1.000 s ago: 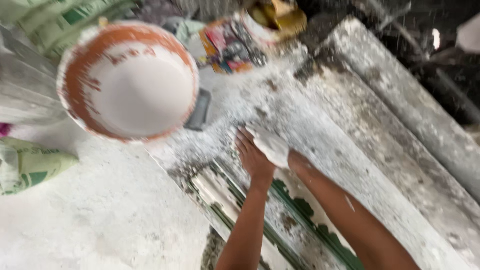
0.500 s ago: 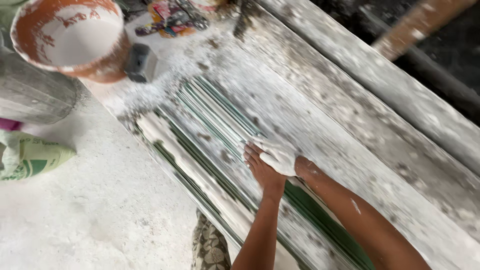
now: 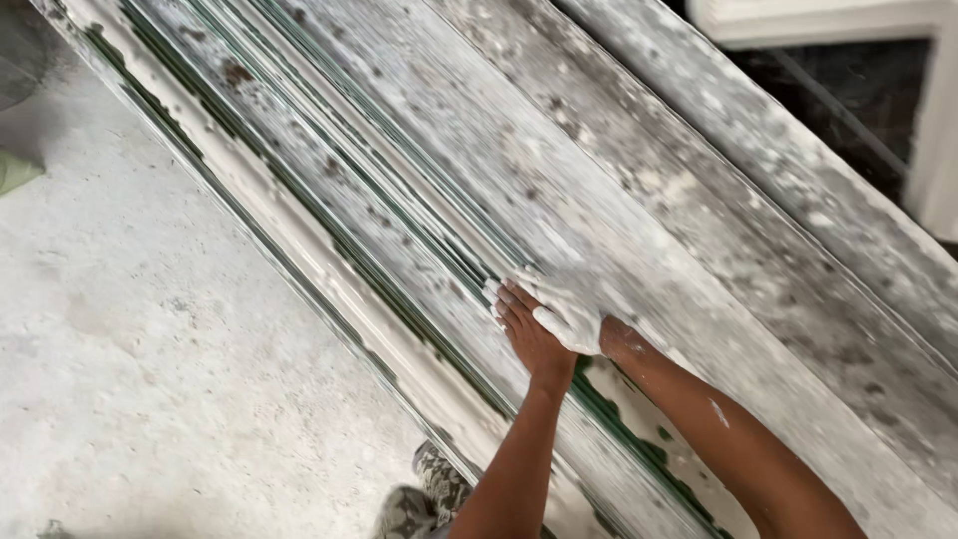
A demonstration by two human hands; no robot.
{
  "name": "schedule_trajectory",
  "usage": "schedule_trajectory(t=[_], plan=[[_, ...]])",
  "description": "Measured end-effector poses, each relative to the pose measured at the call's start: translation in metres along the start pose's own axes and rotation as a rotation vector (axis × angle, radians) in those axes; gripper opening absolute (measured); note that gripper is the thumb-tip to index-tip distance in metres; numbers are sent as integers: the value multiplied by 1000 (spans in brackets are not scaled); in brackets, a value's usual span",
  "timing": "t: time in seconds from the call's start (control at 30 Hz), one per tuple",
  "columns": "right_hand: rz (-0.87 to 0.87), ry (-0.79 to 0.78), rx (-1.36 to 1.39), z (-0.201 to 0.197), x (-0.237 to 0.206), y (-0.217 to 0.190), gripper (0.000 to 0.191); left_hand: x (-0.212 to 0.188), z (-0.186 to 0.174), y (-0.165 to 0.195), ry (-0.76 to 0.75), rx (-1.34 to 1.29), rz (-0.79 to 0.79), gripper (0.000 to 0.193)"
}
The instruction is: The person opens a sack of gypsum powder, scoops powder into a plastic basin, and mixes it with water by hand until a slurry forms. They then carry the basin to a rack of green mold strips and spread the plaster slurry over the mold surfaces using a sponge.
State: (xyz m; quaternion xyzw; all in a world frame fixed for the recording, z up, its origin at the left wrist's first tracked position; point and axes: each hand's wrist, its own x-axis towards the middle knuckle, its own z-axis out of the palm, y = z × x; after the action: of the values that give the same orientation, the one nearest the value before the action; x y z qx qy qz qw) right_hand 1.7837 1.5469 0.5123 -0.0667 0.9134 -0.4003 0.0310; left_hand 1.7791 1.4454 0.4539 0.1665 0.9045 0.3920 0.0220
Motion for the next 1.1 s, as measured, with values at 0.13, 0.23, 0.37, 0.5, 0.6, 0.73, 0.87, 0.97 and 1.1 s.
schedule_trajectory(t=[0.13,0.23,0.37,0.5,0.6,0.73,0.87,0.97,1.1], plan=[[163,3,-144,5,-129,-16,64,-111,26,46,-58,11,-26,106],[37,3,-27,9,-221,-21,63,-199,45,74,32,-25,28,100],[22,-22,-55,21,-337,-17,59,-308,75,109,-10,-66,-9,93],[114,19,-49,28,-471,-27,60,-425,103,154,-31,-73,16,93],[109,30,-25,27,-559,-33,60,-504,123,187,-15,-57,34,94],[62,84,-84,40,-682,-26,59,-616,155,225,48,-63,65,98],[177,81,-172,57,-834,-6,56,-737,194,264,38,-96,43,100],[230,163,-247,60,-941,6,45,-827,212,296,-140,57,-11,111],[576,444,780,87,-1099,-17,56,-918,225,334,-97,-158,38,115]])
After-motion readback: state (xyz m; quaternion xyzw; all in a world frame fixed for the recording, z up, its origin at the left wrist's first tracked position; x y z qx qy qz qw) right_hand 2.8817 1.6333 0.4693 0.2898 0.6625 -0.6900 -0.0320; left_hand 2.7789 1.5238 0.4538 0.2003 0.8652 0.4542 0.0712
